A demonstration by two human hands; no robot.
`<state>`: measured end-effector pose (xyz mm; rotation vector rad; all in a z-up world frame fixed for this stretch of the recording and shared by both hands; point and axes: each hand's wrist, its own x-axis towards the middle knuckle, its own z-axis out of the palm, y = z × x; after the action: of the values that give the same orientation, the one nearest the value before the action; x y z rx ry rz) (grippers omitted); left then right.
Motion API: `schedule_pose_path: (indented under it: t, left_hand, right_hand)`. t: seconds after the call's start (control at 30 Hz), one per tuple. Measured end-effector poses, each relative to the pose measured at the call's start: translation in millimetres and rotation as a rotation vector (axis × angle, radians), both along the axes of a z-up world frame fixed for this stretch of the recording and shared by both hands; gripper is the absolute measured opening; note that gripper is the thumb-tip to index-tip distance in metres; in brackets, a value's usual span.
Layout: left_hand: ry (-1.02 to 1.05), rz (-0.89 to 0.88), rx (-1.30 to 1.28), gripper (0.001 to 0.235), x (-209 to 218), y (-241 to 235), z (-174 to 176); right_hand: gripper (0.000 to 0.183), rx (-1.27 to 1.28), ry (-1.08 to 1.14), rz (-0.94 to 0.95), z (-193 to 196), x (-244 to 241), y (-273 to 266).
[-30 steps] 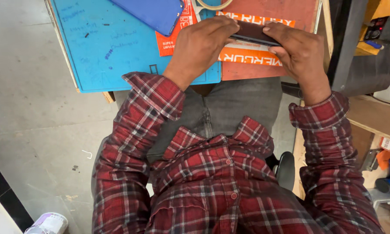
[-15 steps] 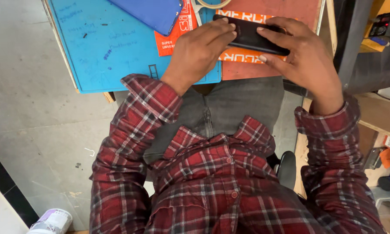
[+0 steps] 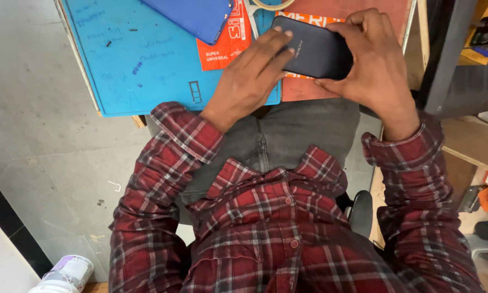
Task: The person removes a blue phone case from a black smartphone, places the case on the table, and then peels off a protective film from the back of the phone. The person then places the phone on the table.
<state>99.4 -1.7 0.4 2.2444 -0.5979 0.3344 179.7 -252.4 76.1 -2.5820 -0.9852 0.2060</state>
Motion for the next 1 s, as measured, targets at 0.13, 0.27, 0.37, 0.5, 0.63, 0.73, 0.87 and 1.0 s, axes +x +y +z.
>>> schedule_pose_path:
  t: [0.13, 0.27, 0.37, 0.5, 0.63, 0.73, 0.87, 1.0]
  left_hand:
    - [0.067, 0.039, -0.163, 0.055, 2.1, 0.3, 9.5]
    - [0.083, 0.072, -0.212, 0.060, -5.1, 11.6, 26.2]
    - [0.130, 0.148, -0.244, 0.059, -23.5, 34.8, 42.2]
    - [0.174, 0.311, -0.311, 0.059, -52.0, 81.4, 64.7]
    - [0.317, 0.351, -0.575, 0.058, -84.8, 111.9, 77.7]
    - [0.437, 0.244, -0.730, 0.077, -113.0, 122.2, 83.9]
    - [0.688, 0.051, -0.982, 0.109, -143.7, 133.5, 82.1]
    - [0.794, 0.013, -1.175, 0.119, -165.4, 141.2, 70.6]
  right_hand:
    - [0.077, 0.044, 0.019, -0.024, 12.8, -0.2, 2.7]
    - [0.081, 0.102, 0.058, -0.026, 26.7, 1.1, 0.2]
    - [0.085, 0.368, 0.087, 0.002, 30.2, 3.2, -6.9]
    - [0.086, 1.065, 0.622, -0.050, 8.6, -23.8, 10.2]
    - [0.098, 1.229, 1.445, 0.058, -27.0, -51.2, 48.0]
    - [0.097, 1.070, 1.826, 0.065, -45.9, -85.5, 72.3]
    - [0.081, 0.911, 2.418, 0.160, -79.3, -128.2, 99.9]
    - [0.073, 0.868, 2.563, 0.198, -103.8, -160.6, 113.7]
